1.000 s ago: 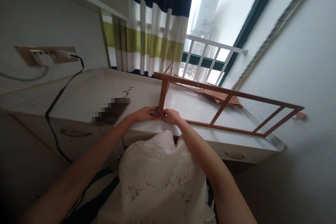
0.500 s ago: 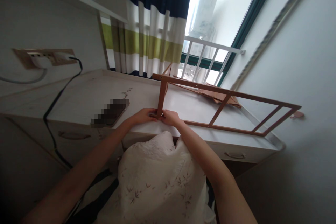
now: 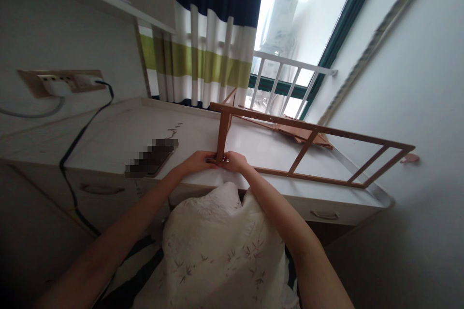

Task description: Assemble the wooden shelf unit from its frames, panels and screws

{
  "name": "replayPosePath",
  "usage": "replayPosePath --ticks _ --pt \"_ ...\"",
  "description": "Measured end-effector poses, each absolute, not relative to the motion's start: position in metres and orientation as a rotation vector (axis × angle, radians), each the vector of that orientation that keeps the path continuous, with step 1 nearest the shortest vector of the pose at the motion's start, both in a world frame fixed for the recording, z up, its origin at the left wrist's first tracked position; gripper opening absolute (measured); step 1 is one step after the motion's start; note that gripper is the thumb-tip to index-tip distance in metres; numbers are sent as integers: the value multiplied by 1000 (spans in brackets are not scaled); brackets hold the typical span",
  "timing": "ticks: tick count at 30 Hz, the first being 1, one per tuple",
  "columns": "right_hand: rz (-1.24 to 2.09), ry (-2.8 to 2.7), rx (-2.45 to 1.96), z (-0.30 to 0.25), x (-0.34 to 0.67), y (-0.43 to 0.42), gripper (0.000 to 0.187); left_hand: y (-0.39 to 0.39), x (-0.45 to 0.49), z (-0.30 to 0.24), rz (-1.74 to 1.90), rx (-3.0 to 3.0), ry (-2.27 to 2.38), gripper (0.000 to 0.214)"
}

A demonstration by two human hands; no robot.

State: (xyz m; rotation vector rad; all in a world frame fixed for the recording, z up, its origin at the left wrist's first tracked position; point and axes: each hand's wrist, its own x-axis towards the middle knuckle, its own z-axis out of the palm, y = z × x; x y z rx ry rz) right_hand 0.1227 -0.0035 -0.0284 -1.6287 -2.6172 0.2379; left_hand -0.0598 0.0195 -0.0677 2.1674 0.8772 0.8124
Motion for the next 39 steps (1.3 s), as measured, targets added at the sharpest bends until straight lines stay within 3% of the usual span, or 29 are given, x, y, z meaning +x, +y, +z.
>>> replayPosePath --ticks 39 --pt "340 -2573 -1673 -31 128 3 29 23 -67 -64 747 2103 827 57"
